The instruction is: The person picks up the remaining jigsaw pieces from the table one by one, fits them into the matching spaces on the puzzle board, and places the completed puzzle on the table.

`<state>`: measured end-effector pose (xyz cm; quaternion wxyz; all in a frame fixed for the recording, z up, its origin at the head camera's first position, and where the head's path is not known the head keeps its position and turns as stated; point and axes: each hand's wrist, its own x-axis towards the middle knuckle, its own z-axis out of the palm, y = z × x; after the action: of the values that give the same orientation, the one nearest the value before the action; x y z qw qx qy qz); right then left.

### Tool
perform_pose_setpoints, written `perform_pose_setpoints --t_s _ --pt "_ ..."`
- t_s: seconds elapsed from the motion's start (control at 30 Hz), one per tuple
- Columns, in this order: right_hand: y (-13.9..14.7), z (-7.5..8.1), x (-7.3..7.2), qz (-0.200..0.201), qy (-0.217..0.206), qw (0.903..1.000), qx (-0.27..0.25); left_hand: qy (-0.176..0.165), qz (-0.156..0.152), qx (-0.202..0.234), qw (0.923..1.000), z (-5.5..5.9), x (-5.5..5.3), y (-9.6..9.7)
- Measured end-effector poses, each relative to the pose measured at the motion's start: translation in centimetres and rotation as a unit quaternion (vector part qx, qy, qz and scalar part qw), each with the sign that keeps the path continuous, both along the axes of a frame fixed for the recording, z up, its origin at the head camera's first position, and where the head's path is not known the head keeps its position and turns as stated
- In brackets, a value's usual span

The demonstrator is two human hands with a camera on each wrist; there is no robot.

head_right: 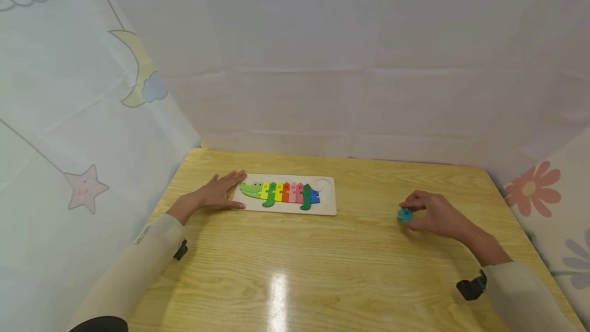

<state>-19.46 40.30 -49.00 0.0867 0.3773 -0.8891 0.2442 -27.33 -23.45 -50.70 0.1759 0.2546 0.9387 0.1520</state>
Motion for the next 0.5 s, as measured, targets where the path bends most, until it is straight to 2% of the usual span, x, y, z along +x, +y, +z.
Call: perform_pose_setpoints --t_s 0.3,0.5 --pt "-1.5 0.4 -1.2 0.005 0.030 0.9995 0.013 -0.006 -0.001 -0.003 1.0000 0.0 -0.1 -0.1" --pt "-2.4 0.9 -1.8 0.013 0.031 0.9994 0.002 -0.004 0.002 -0.009 0.9999 0.1 -0.2 0.1"
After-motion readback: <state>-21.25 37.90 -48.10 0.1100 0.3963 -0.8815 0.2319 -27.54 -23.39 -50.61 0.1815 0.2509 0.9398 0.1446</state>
